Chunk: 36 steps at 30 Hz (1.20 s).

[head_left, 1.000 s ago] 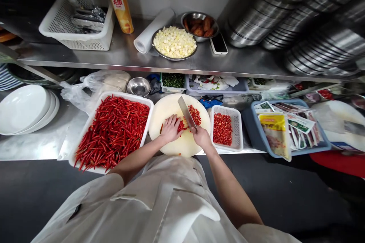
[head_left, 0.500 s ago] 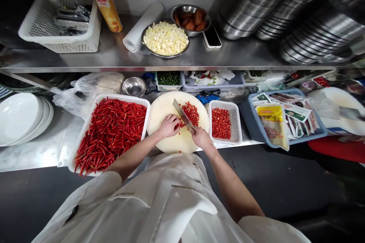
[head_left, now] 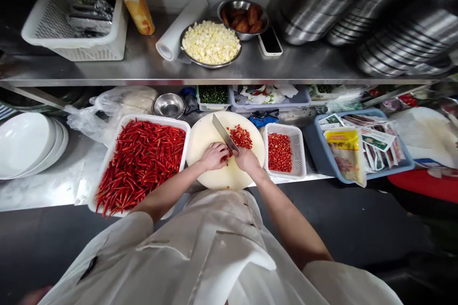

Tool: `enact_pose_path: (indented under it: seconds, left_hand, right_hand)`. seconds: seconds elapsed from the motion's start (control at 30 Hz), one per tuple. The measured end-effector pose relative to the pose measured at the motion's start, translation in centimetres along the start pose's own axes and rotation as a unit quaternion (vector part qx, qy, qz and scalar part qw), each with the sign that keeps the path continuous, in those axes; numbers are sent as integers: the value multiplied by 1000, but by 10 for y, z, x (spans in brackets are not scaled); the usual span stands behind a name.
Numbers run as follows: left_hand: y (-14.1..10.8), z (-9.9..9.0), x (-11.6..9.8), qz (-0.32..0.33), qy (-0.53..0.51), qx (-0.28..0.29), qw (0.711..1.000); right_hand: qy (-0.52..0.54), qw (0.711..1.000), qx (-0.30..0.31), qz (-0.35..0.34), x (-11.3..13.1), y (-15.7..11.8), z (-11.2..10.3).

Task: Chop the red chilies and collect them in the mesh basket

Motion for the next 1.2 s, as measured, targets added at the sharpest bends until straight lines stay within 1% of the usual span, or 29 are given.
enact_pose_path:
  seconds: [0.17, 0.3, 0.4, 0.47, 0.6, 0.77, 0.83, 0.9, 1.0, 1.03, 1.1, 1.2]
  left_hand:
    - [-6, -2, 2, 7, -11, -1, 1000]
    - [-8, -3, 5, 14, -20, -4, 1000]
    - [-9, -2, 7, 22, -26, -4, 999]
    - [-10, -3, 9, 25, -26, -2, 999]
    - [-13, -4, 12, 33, -31, -5, 999]
    - [-18, -4, 13, 44, -59, -16, 997]
    - [-21, -8, 13, 39, -91, -29, 995]
    - [-26, -15, 16, 14, -129, -68, 989]
    - [-35, -30, 29, -67, -165, -155, 972]
    - [-38, -34, 35, -96, -170, -175, 965]
    - [-42, -38, 43, -138, -168, -183, 959]
    - [-40, -37, 46, -148, -133, -140, 970]
  right_hand:
    - [-12, 1000, -13, 25, 6, 0, 5]
    - [-13, 1000, -6, -4, 11, -1, 3]
    - [-25, 999, -25, 11, 13, -2, 6]
    - [-28, 999, -28, 20, 16, -1, 8]
    - [-25, 999, -22, -7, 18, 3, 10]
    - [-12, 999, -50, 12, 16, 7, 20]
    - [9, 998, -57, 0, 16, 12, 23]
    - [42, 996, -72, -24, 13, 15, 24]
    - [109, 986, -114, -53, 2, 12, 29]
    - [134, 980, -132, -60, -4, 9, 33]
    - [178, 967, -169, -73, -15, 0, 41]
    - [214, 951, -211, -69, -34, -16, 53]
Point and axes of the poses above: each hand's wrist, its own y-axis towards the middle knuckle, its own z-axis out of the palm, x = y × z, the point moved 3 cm from there along y, towards the middle knuckle, and after that the axes turned 7 degrees about -y, right-handed, at the moved point
